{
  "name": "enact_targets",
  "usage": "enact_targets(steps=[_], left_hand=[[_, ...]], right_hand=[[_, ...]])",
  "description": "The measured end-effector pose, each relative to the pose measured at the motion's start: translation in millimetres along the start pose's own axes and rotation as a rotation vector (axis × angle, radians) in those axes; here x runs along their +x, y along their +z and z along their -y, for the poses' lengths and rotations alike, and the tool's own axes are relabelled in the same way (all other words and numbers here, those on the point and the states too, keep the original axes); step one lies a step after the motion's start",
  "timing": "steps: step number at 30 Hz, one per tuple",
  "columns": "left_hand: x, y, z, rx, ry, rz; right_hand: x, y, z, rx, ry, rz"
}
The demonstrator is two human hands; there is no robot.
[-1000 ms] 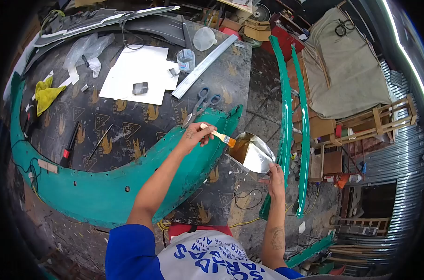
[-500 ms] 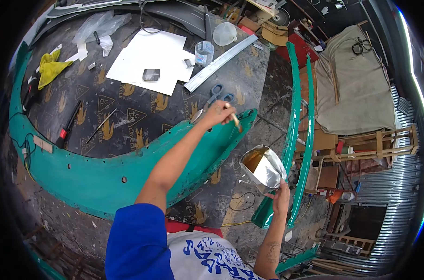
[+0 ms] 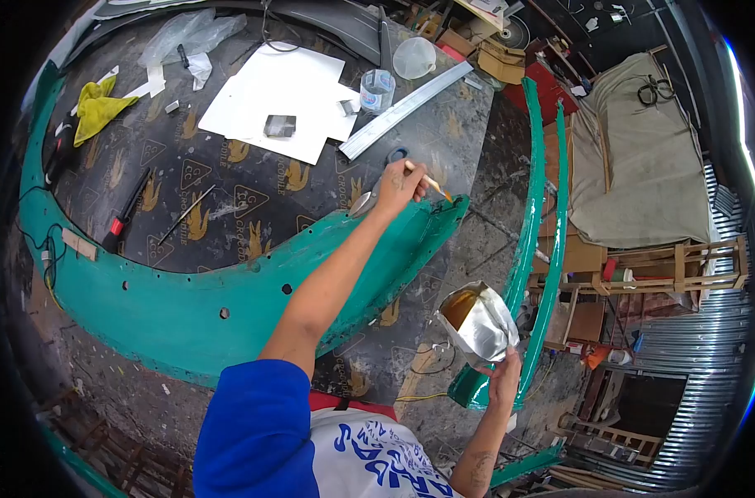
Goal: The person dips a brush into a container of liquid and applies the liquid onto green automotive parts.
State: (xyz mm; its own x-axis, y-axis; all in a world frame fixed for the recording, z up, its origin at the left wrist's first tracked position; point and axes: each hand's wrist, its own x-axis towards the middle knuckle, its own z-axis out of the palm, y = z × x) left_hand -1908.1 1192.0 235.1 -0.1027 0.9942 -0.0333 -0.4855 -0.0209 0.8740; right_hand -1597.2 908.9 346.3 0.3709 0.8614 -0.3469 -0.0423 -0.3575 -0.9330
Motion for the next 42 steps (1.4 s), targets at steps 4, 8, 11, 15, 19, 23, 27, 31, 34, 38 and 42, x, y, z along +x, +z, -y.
enact_targets(steps=[4,8,11,15,19,23,27,31,34,38,42], left_hand=[[-33,-4,1,-0.031,0.040,-0.060],[-48,1,17,-0.193,-0.121,-0.090],[-57,5,44,-0.329,-0.207,-0.113],[-76,-5,53,-0.285,-0.254,-0.143],[-90,-33,50,-0.122,-0.303,-0.082],[-85,-52,26,0.202,-0.298,0.074],[-54,-42,22,0.327,-0.359,0.268],[-6,-11,33,0.181,-0.281,0.182],[16,2,36,-0.009,-0.220,0.100],[1,2,48,-0.333,-0.104,-0.173],[-47,-2,57,-0.272,-0.198,-0.106]], right_hand=[[-8,3,5,-0.004,0.009,-0.012],[-9,-3,1,-0.023,0.019,0.004],[-9,-5,-3,-0.012,0.000,-0.008],[-6,-5,1,-0.021,-0.002,0.011],[-6,-13,-1,-0.011,-0.019,0.015],[-3,-28,-5,-0.108,-0.016,0.041],[-4,-28,-7,-0.066,-0.022,0.066],[-12,-14,5,0.022,0.000,0.024],[-14,-15,3,0.025,-0.019,0.023],[-12,-29,-3,-0.079,-0.006,0.042],[-13,-19,2,-0.036,-0.010,0.049]])
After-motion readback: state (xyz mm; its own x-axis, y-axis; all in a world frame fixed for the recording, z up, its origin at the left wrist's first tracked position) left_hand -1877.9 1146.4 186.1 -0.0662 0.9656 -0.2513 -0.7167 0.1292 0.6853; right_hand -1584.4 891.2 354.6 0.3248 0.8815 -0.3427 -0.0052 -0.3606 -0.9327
